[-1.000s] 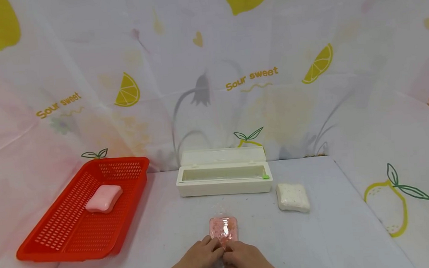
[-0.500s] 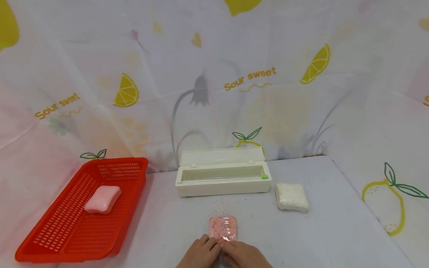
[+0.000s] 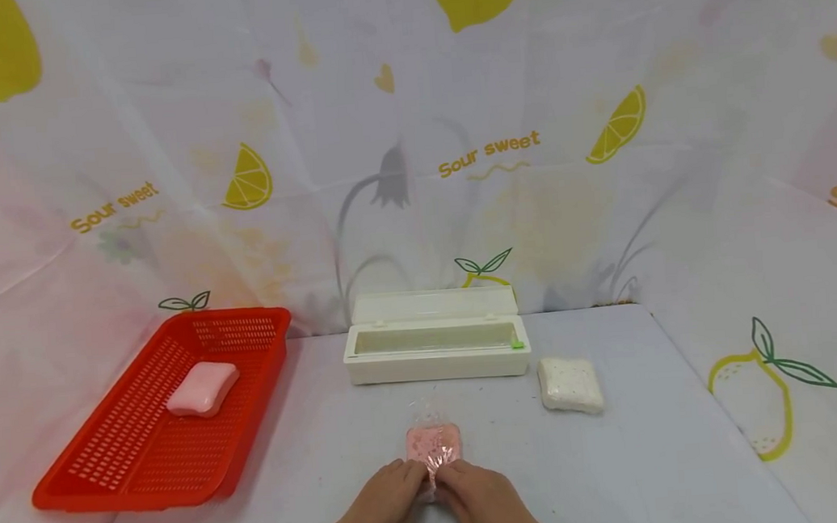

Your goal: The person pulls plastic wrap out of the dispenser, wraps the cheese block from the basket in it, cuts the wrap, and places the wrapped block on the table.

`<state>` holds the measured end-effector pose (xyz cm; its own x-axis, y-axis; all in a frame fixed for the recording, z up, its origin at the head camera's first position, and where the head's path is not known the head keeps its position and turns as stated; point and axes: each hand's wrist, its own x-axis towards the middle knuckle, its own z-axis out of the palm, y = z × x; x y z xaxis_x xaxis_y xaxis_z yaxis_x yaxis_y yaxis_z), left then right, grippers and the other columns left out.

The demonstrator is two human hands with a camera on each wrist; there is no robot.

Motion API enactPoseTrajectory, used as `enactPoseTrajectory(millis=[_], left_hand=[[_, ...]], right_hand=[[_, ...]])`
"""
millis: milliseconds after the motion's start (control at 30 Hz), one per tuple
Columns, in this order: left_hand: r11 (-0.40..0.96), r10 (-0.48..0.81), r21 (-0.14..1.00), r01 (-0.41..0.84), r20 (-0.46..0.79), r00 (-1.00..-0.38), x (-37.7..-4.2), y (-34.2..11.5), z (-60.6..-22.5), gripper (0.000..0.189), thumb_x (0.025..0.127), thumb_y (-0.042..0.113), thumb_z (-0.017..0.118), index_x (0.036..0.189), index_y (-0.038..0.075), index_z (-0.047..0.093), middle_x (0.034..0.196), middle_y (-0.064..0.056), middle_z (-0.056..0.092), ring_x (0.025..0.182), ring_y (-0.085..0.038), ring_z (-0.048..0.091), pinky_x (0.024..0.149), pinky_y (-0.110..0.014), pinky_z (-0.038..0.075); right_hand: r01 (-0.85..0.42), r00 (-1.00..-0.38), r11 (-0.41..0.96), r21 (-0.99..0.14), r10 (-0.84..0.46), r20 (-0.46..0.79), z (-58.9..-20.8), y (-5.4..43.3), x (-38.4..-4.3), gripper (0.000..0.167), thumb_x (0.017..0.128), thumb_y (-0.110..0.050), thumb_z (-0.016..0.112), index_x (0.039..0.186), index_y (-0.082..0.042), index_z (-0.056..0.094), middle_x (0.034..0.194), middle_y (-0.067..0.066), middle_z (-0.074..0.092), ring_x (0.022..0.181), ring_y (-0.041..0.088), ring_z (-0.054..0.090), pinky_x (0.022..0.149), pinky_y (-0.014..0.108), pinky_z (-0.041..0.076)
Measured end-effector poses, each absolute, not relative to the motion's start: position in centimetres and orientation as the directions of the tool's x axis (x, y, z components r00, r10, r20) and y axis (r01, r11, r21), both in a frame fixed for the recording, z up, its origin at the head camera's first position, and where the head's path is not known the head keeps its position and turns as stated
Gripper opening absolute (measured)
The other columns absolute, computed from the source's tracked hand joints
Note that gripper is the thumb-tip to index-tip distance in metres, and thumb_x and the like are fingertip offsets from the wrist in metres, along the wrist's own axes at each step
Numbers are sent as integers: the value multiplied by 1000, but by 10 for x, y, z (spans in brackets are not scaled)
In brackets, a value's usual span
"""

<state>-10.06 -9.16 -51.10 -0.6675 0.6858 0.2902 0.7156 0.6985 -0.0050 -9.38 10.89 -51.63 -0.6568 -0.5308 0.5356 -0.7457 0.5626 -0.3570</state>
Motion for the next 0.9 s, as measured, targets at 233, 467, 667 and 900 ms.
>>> enactPoseTrajectory(millis=[233, 467, 667, 900], left_hand=[[731, 611, 170, 661, 268, -745, -106, -87, -512, 7, 94, 12, 64, 94, 10, 57, 80, 7, 51, 64, -2, 41, 57, -17, 38], [727, 559, 243, 642, 334, -759, -108, -84, -514, 11, 92, 13, 66, 95, 11, 55, 83, 5, 54, 68, -3, 46, 58, -16, 38], [769, 501, 258, 584, 324, -803, -110, -83, -512, 16, 90, 13, 70, 93, 10, 55, 79, 5, 50, 63, -4, 41, 53, -18, 36], [805, 463, 231, 546, 330, -823, -113, -84, -512, 19, 86, 12, 73, 95, 7, 57, 80, 3, 46, 65, -7, 39, 53, -21, 36]], right_hand=[[-681, -723, 605, -412, -467, 509, -516, 105, -99, 18, 90, -16, 72, 87, -18, 54, 73, -19, 45, 62, -6, 37, 54, 12, 35], [-560, -829, 670, -488, -445, 340, -512, 101, -103, 18, 94, -22, 68, 87, -19, 52, 72, -18, 44, 60, -3, 37, 52, 18, 36], [-560, -821, 713, -422, -411, 396, -511, 99, -107, 24, 87, -27, 76, 91, -17, 53, 77, -15, 45, 62, -1, 37, 52, 18, 37], [-509, -858, 734, -450, -393, 330, -507, 100, -113, 33, 82, -30, 80, 81, -18, 49, 69, -14, 38, 58, -1, 33, 49, 19, 32]])
